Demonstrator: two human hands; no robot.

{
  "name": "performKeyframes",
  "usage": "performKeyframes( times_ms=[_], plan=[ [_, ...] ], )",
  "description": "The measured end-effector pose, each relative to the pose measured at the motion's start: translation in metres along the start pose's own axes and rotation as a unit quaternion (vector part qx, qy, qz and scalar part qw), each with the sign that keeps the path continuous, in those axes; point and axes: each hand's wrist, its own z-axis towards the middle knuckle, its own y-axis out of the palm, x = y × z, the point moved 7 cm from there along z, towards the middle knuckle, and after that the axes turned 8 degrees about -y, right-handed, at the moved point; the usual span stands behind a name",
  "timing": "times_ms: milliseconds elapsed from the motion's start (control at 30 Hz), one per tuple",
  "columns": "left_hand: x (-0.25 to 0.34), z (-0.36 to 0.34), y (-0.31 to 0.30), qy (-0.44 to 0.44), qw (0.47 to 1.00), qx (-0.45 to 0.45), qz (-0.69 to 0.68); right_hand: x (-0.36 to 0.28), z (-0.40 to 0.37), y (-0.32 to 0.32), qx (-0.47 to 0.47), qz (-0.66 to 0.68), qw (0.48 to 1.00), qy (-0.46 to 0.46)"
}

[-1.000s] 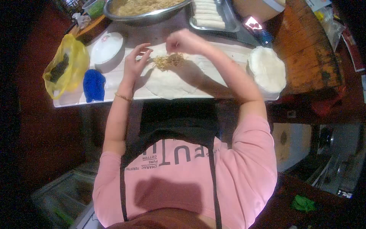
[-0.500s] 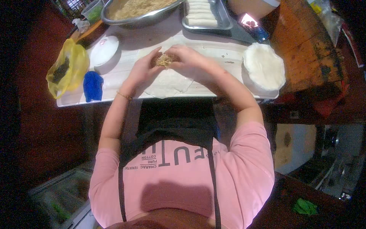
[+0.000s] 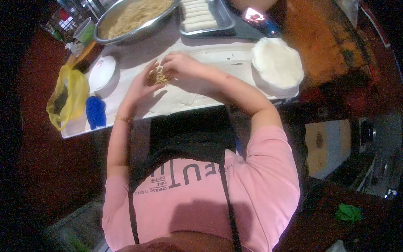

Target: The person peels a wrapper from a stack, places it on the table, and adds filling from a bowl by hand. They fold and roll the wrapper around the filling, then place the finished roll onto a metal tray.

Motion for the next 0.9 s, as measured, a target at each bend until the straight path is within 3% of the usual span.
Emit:
performKeyframes(
  times_ms=[67,167,267,333,467,600,667,800,867,900],
  plan=[
    [0.0,0.004,0.003,0.007,1.0,0.004,0.011,0.001,-0.001,-0.001,0.0,-0.007,1.0,-0.007],
    [-0.002,0.01,0.012,0.075,0.996,0.036,0.027,0.015,-0.007,0.001,0.008,0.092,0.994,0.05],
    [-0.004,0.012,0.02,0.013,0.998,0.049,0.028,0.016,-0.018,0.002,0.007,0.107,0.991,0.078],
    [0.007,0.007,0.017,-0.06,0.996,0.057,0.035,0.028,-0.029,0.013,-0.04,0.129,0.975,0.174],
    [0.008,0.004,0.013,-0.073,0.994,0.067,0.04,0.022,-0.026,0.007,-0.043,0.101,0.978,0.177],
    [0.007,0.008,0.013,-0.015,0.998,0.042,0.035,0.02,-0.026,-0.007,0.002,0.147,0.98,0.131],
    [0.008,0.012,0.014,0.012,0.997,0.041,0.06,0.026,-0.027,-0.011,-0.007,0.068,0.994,0.087],
    [0.018,0.019,0.022,-0.002,0.999,-0.001,0.043,0.026,-0.029,-0.012,-0.041,0.003,0.995,0.087],
    [0.02,0.019,0.026,-0.012,0.999,-0.019,0.045,0.021,-0.03,-0.011,-0.06,0.102,0.971,0.207],
    [0.018,0.021,0.026,-0.017,0.999,-0.014,0.049,0.022,-0.028,-0.011,-0.058,0.098,0.971,0.21]
  ],
)
